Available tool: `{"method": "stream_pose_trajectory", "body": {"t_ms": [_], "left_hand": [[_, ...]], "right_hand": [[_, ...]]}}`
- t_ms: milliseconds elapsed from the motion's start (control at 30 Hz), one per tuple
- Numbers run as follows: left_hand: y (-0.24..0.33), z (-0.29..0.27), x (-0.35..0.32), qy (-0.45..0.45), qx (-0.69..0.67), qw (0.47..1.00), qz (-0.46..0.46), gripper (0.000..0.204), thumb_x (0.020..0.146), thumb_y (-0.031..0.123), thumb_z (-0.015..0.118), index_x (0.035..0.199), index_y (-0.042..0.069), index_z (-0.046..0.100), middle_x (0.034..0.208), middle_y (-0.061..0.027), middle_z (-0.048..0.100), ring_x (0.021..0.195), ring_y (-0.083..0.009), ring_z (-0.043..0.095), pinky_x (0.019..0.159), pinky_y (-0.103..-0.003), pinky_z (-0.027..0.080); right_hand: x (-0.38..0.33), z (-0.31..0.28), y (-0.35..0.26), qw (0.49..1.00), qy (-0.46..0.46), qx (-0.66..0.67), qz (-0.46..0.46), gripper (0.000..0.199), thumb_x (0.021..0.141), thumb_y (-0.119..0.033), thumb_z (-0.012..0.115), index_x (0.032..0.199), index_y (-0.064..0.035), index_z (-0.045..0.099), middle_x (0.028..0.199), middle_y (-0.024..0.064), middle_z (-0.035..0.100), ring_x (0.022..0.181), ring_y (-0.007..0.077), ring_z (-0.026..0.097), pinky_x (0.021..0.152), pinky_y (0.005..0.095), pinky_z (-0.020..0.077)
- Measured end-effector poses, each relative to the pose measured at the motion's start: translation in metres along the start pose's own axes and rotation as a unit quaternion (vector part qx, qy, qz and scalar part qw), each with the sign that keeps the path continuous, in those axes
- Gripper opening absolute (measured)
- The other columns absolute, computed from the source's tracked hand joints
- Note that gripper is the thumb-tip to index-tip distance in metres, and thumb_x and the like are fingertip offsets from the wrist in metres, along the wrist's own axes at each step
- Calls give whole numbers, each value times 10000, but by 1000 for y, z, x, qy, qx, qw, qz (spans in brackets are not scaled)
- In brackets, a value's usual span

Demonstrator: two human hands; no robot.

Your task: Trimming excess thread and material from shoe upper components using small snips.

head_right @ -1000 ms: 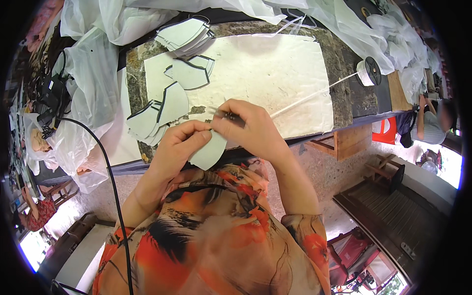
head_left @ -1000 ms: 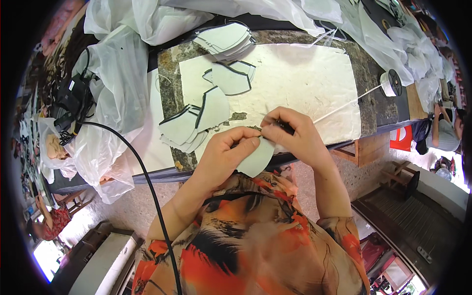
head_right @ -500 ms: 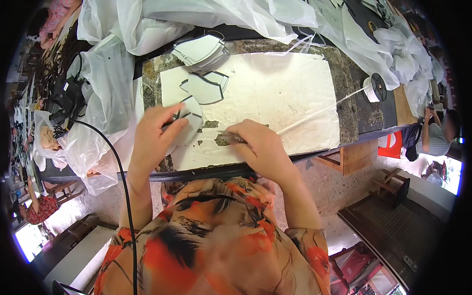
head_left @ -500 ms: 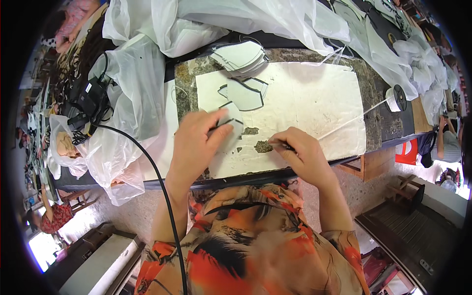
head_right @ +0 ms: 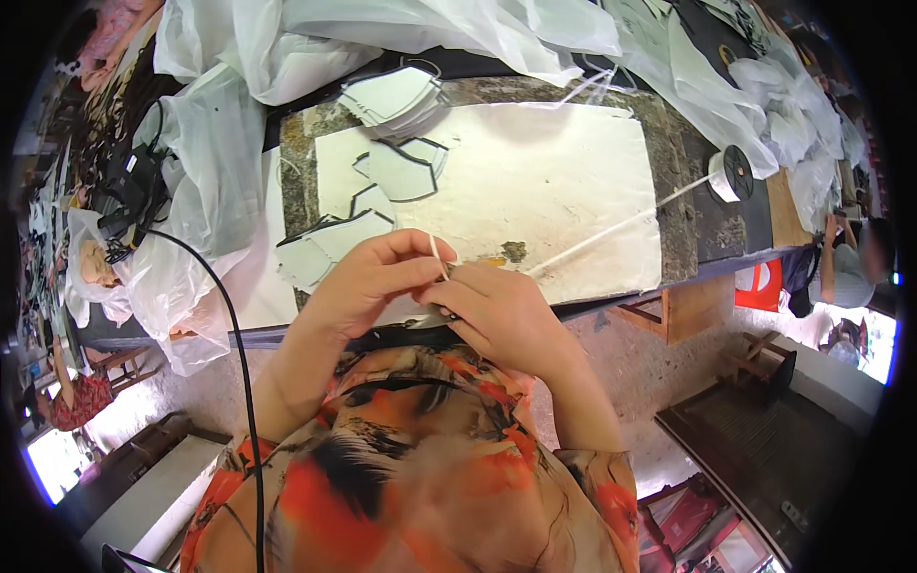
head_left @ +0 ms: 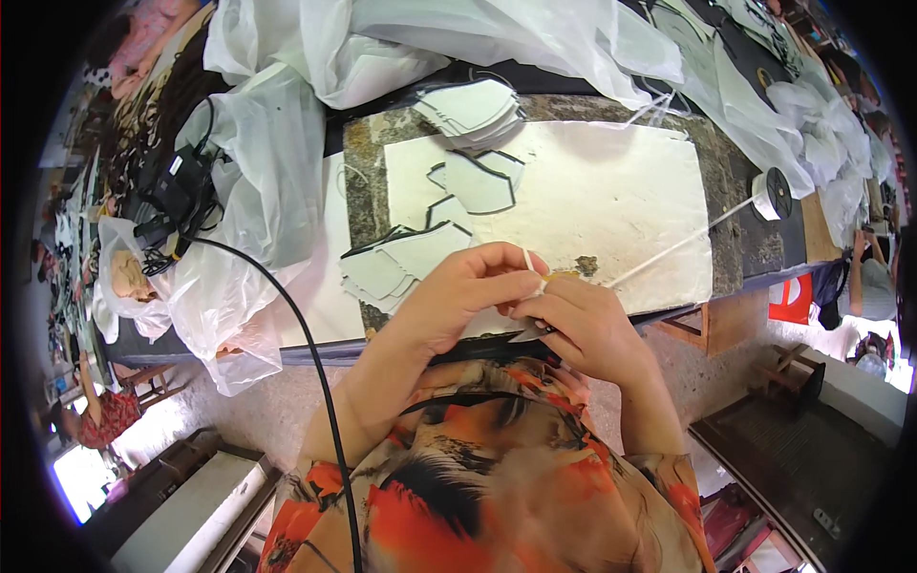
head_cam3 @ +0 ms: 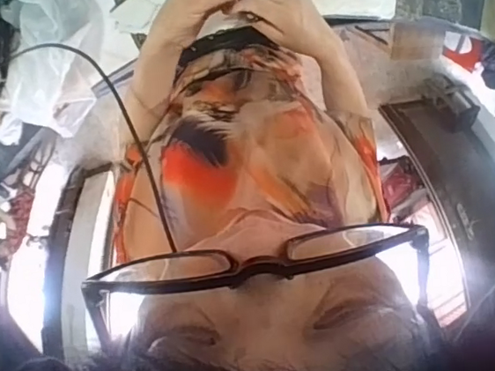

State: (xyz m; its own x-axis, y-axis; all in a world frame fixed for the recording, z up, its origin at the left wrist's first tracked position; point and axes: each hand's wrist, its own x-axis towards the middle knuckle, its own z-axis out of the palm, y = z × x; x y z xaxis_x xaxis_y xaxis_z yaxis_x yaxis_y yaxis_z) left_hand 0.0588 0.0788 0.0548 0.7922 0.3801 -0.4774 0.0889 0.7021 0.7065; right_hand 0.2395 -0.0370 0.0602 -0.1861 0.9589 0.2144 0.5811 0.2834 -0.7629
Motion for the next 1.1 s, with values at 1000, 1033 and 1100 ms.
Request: {"method": "stream_pose_trajectory", "body": {"t_ms": [1000, 1033, 1100], "left_hand": [[3, -73, -79, 362, 399, 824, 174, 150, 848, 174, 754, 951, 71, 717, 952, -80, 674, 1012, -300, 608, 913, -402, 462], [6, -72, -78, 364, 398, 824, 174, 150, 848, 174, 754, 951, 71, 717, 952, -80, 674, 1012, -300, 608, 913, -402, 462], [10, -68, -74, 399, 437, 783, 191, 209, 830, 230, 788, 941, 78, 699, 943, -93, 660, 957, -308, 603, 842, -422, 472]], "right_hand": [[23, 42, 8, 867, 66, 343, 355, 225, 1057, -235, 586, 1021, -14, 615, 825, -24, 583, 751, 81, 504, 697, 246, 429], [23, 42, 7, 861, 62, 351, 364, 229, 1057, -238, 586, 1013, -14, 610, 821, -28, 575, 753, 80, 502, 694, 246, 428], [25, 41, 7, 860, 53, 348, 369, 236, 1056, -245, 589, 1012, -14, 610, 819, -26, 575, 754, 80, 502, 691, 244, 427]]}}
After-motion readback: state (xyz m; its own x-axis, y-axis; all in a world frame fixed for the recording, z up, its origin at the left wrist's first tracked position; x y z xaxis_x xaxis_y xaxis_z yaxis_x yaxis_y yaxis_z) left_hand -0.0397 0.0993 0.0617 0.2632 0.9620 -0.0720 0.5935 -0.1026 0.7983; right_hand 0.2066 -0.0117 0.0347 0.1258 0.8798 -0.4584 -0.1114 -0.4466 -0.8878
